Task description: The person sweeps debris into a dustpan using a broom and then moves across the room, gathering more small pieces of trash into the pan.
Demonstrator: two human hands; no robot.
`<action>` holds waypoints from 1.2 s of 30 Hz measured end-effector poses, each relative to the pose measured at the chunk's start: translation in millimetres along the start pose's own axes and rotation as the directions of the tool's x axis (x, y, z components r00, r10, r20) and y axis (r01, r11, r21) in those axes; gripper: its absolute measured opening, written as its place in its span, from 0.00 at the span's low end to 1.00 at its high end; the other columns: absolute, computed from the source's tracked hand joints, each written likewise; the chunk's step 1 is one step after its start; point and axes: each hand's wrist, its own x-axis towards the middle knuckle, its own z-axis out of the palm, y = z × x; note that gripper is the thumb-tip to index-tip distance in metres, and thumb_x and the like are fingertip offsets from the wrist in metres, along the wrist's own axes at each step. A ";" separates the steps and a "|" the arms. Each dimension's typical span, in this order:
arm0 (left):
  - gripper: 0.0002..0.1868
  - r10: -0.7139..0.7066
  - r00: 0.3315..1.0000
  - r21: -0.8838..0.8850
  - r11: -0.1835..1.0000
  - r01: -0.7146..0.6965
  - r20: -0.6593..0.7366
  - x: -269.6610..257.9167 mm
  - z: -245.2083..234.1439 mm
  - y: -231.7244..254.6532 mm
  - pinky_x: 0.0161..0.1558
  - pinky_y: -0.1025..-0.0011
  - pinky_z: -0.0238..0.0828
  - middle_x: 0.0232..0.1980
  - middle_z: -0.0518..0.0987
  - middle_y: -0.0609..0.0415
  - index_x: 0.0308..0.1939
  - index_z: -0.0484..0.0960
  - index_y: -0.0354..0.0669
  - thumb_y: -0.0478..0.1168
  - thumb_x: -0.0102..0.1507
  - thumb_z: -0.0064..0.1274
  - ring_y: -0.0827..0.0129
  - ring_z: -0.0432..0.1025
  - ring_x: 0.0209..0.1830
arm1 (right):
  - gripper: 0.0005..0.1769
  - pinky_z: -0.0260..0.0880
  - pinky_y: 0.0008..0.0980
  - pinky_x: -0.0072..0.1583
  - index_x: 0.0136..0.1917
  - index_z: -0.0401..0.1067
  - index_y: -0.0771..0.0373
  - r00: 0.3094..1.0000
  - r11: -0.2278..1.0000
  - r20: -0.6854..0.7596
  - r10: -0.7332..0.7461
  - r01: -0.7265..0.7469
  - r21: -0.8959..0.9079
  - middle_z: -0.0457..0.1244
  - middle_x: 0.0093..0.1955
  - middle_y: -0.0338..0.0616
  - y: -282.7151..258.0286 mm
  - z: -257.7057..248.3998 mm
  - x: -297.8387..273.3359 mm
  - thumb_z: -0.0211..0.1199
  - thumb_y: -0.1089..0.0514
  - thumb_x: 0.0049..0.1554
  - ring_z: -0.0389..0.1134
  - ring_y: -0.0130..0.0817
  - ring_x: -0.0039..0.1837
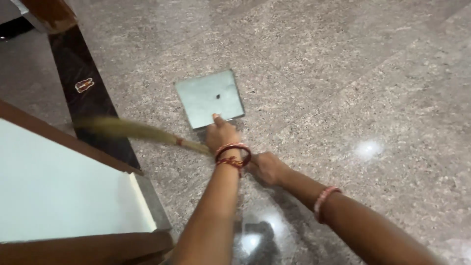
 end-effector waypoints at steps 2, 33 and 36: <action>0.31 0.043 0.999 -0.038 0.998 -0.044 -0.018 9.8 -3.2 -6.1 0.34 0.65 0.78 0.30 0.84 0.49 0.39 0.82 0.37 0.58 0.72 0.31 0.63 0.80 0.28 | 0.23 0.78 0.42 0.54 0.67 0.68 0.58 0.996 0.996 0.030 0.086 -0.086 0.018 0.70 0.50 0.55 -7.2 -16.9 7.7 0.40 0.47 0.69 0.74 0.46 0.49; 0.34 -0.124 0.966 -0.040 0.990 0.137 0.228 -77.4 50.5 6.3 0.25 0.68 0.67 0.30 0.83 0.49 0.37 0.82 0.32 0.60 0.72 0.33 0.69 0.71 0.21 | 0.18 0.71 0.40 0.36 0.63 0.75 0.58 0.645 0.773 -0.450 0.617 -0.393 0.497 0.69 0.38 0.49 364.3 -124.0 -107.0 0.56 0.50 0.64 0.68 0.38 0.32; 0.35 -0.112 0.963 0.005 0.993 0.114 0.244 -88.4 57.4 5.4 0.26 0.69 0.68 0.30 0.82 0.50 0.36 0.82 0.32 0.60 0.73 0.33 0.69 0.70 0.21 | 0.17 0.69 0.43 0.36 0.60 0.76 0.60 0.526 0.656 -0.423 0.738 -0.413 0.631 0.68 0.38 0.56 376.9 -141.6 -129.0 0.56 0.49 0.66 0.67 0.42 0.32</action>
